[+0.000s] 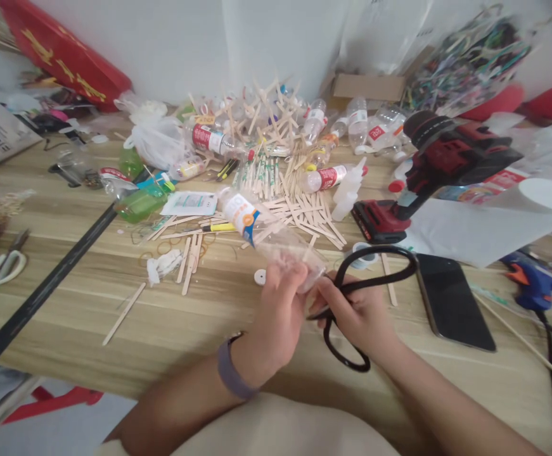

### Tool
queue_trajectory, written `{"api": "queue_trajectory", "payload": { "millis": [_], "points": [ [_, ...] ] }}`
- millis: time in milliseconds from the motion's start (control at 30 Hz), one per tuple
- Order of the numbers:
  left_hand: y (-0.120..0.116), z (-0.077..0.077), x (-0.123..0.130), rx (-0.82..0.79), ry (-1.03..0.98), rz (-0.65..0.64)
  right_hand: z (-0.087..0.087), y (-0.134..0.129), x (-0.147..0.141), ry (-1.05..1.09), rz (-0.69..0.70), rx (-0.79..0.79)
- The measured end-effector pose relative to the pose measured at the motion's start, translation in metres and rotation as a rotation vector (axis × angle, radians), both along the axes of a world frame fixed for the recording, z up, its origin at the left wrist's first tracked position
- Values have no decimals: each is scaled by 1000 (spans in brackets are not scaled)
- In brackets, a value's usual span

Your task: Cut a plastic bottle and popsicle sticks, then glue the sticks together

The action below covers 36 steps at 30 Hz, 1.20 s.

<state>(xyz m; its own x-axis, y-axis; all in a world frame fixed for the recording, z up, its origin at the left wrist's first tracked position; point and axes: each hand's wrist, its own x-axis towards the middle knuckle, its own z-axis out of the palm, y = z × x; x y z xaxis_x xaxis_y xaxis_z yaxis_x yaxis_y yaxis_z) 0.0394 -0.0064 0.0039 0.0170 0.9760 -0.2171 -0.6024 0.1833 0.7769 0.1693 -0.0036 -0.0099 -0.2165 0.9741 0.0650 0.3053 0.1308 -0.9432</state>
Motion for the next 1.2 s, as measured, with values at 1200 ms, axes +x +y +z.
{"api": "queue_trajectory", "payload": {
  "millis": [1200],
  "points": [
    [28, 9, -20, -257, -335, 124, -3, 42, 14, -691, 296, 477]
  ]
}}
